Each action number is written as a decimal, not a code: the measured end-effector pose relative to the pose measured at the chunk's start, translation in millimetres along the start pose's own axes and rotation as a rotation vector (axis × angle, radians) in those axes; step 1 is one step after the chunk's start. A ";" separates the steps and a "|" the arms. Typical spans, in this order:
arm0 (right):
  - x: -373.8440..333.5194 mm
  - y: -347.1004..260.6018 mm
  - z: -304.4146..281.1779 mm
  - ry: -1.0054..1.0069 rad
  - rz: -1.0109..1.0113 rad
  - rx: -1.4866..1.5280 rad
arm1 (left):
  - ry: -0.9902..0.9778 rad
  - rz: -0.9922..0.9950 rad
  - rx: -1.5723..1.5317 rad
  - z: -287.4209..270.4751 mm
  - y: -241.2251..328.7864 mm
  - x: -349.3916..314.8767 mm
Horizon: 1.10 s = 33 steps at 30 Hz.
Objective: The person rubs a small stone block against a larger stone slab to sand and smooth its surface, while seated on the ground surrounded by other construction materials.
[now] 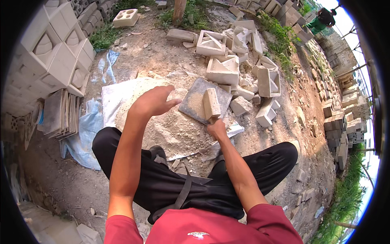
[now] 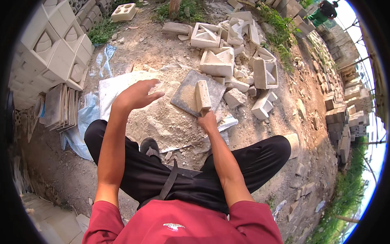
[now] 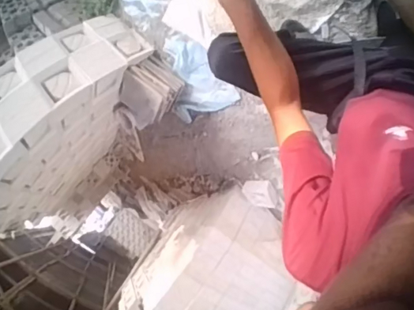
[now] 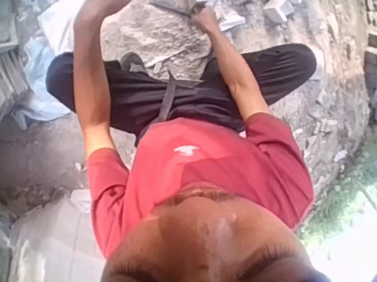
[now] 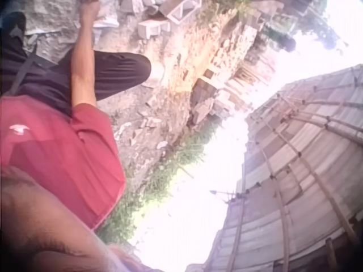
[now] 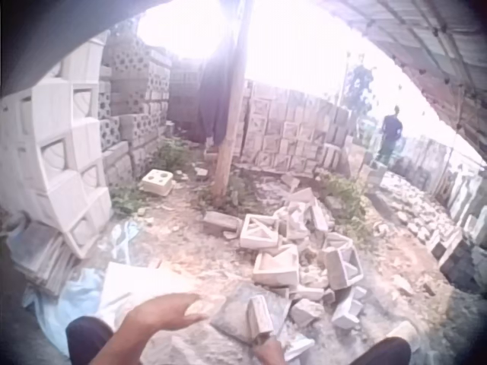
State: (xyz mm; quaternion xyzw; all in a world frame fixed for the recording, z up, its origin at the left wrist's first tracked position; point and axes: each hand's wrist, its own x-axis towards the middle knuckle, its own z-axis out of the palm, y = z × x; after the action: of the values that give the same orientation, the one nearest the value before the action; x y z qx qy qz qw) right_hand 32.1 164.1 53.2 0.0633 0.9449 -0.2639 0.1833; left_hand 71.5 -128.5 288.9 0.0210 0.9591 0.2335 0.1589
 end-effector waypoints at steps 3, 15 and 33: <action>3.2 -16.8 -13.6 -0.099 -0.049 0.025 | 0.049 0.011 0.014 2.9 -5.5 -2.1; -1.4 -33.6 10.8 -0.022 -0.138 0.110 | 0.024 0.017 0.006 -2.0 0.1 -1.0; 1.7 -73.4 -1.6 -0.271 -0.106 0.043 | 0.029 -0.021 0.019 -4.7 -4.6 -3.2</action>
State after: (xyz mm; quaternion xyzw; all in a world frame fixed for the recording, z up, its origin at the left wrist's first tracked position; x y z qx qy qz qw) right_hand 14.2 102.4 88.8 -0.0189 0.9077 -0.2993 0.2936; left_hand 73.2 -135.1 291.7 0.0092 0.9636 0.2231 0.1470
